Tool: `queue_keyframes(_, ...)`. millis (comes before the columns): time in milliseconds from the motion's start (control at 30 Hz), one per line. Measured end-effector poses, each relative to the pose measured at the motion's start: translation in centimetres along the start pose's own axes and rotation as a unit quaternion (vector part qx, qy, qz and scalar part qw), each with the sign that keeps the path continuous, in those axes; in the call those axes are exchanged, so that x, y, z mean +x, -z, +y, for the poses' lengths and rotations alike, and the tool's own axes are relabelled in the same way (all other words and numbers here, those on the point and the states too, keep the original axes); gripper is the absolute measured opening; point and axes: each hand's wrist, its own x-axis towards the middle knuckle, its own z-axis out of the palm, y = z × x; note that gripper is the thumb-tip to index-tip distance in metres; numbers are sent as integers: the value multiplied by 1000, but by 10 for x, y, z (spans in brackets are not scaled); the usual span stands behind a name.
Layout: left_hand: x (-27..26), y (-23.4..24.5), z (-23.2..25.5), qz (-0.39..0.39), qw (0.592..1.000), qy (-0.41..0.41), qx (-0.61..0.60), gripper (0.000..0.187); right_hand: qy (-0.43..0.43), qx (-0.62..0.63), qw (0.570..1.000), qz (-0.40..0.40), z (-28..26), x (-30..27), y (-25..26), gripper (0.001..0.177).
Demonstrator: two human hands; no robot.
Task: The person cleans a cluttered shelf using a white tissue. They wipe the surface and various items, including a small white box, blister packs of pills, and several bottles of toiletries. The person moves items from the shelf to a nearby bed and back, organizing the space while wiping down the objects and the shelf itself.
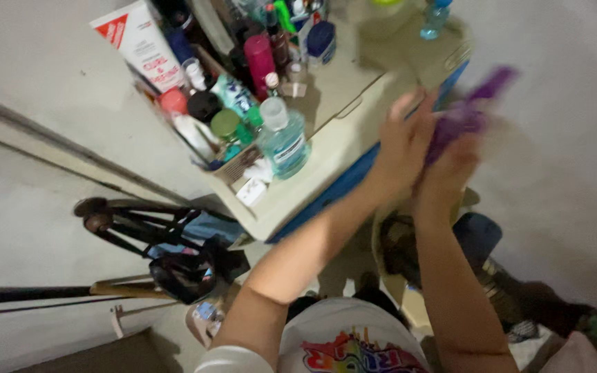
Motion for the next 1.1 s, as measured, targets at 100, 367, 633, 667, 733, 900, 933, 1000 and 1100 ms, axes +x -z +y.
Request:
queue_keyframes(100,-15,-13,34,-15,998,38,-55,51,103,244,963,-58,-19,25,12,62)
queue_keyframes(367,17,-16,55,-150,970,192,-11,84,104,437,858,-249,-47,116,41,42)
queue_keyframes(633,5,-67,-18,-238,836,350,-350,65,5,544,626,-559,-12,262,65,75)
queue_keyframes(667,5,-77,-30,-240,760,391,-461,62,-33,574,613,-542,-7,266,62,81)
queue_keyframes(733,6,-96,-45,-198,724,363,-552,53,-101,545,691,-464,2,260,47,78)
queue_keyframes(900,28,-121,-44,1,890,382,-248,50,-105,338,884,-307,22,224,7,52)
queue_keyframes(933,34,-117,-42,23,926,332,-180,54,-56,247,915,-314,27,212,11,50)
queue_keyframes(1000,49,-105,-37,24,956,278,-88,59,43,60,945,-319,34,182,17,47)
queue_keyframes(1100,70,-79,-15,-9,976,208,61,68,113,104,919,-364,8,202,15,41)
